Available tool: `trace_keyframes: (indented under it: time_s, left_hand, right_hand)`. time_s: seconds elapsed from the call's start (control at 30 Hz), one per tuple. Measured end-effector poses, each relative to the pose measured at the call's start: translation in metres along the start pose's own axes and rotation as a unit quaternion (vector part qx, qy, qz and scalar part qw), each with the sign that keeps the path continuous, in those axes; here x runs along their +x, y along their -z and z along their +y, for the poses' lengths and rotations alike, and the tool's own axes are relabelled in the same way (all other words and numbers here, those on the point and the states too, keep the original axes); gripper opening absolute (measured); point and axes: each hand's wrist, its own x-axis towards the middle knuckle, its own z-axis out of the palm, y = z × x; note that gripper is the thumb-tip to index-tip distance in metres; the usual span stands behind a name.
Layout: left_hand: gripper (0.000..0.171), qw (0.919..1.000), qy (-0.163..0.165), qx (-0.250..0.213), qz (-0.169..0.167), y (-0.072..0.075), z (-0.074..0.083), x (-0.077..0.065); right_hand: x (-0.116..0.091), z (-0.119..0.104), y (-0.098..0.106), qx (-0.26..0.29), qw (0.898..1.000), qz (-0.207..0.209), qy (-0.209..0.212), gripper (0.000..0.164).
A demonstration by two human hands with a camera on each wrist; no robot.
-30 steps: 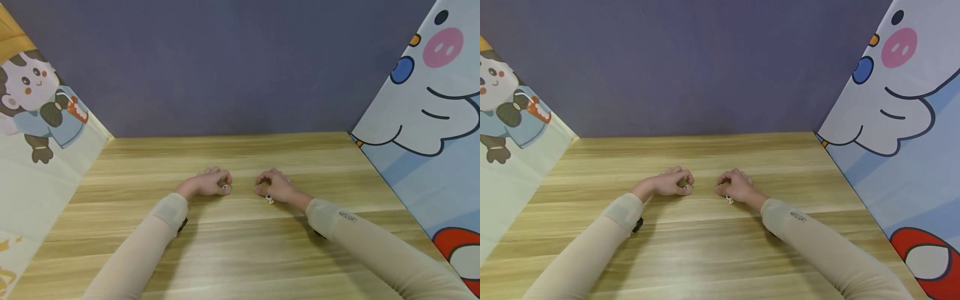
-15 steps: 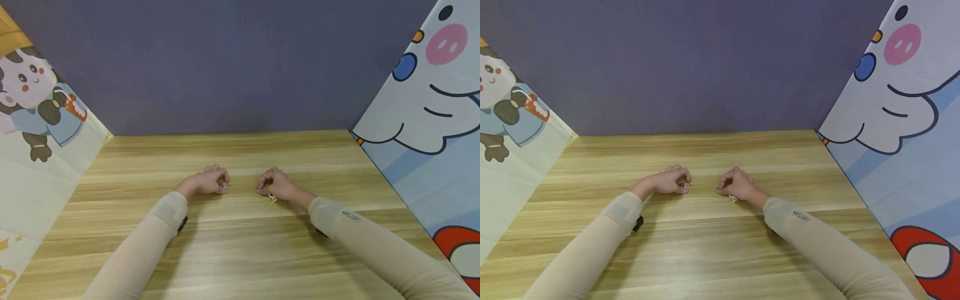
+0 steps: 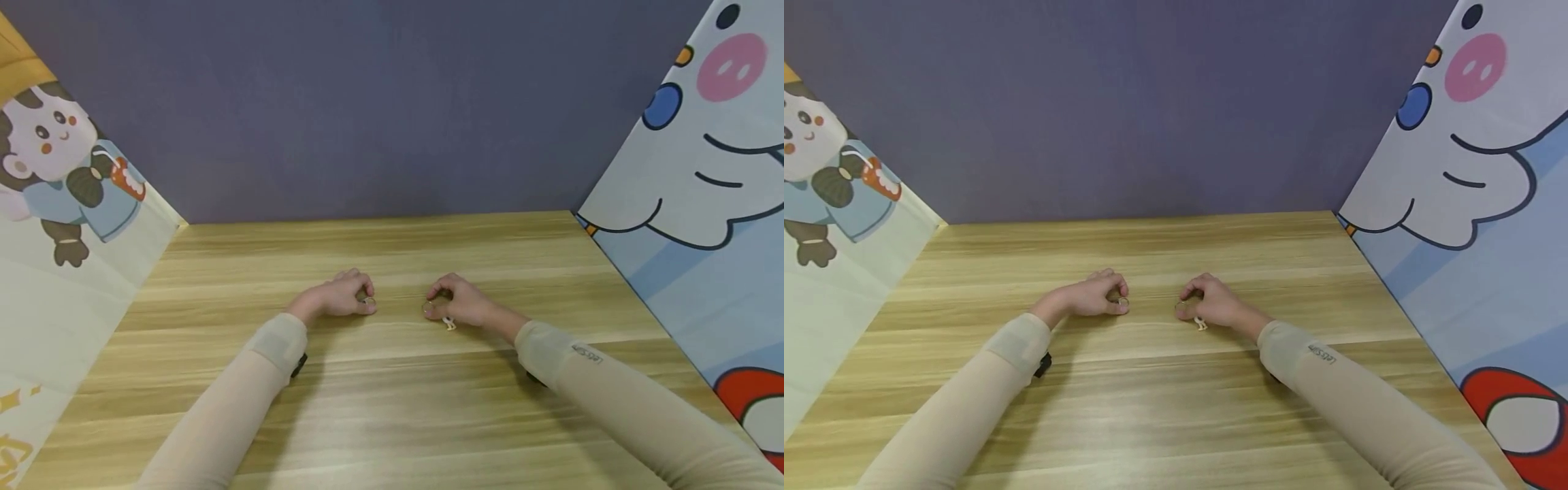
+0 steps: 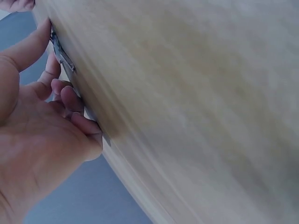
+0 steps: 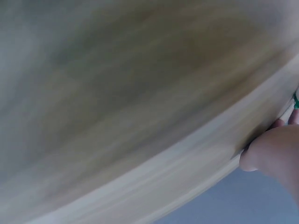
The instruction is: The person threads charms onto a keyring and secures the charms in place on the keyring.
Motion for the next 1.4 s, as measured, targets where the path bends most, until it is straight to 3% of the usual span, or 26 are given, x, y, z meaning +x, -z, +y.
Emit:
trace_keyframes:
  time_s: [0.23,0.6,1.07,1.23,1.4]
  left_hand:
    - [0.03,1.0,0.007,-0.003,0.001,0.0,0.004,0.001]
    - [0.024,0.9999,0.005,-0.003,0.015,0.001,0.007,0.003]
    - [0.014,0.9986,-0.035,-0.036,0.019,0.003,0.002,-0.003]
    - [0.012,0.9969,-0.064,-0.041,0.02,0.007,0.008,-0.008]
    - [0.009,0.9899,-0.085,-0.103,0.047,0.015,0.017,-0.011]
  right_hand:
    - [-0.002,0.0,0.0,-0.011,1.0,0.002,-0.019,0.029]
    - [-0.002,-0.004,-0.002,-0.01,1.0,0.011,-0.015,0.018]
    - [-0.004,0.003,0.002,-0.008,1.0,0.019,0.013,0.012]
    - [-0.008,0.001,0.007,0.033,0.999,0.032,0.029,0.018]
    - [-0.012,-0.001,0.013,0.099,0.993,0.032,0.05,0.021]
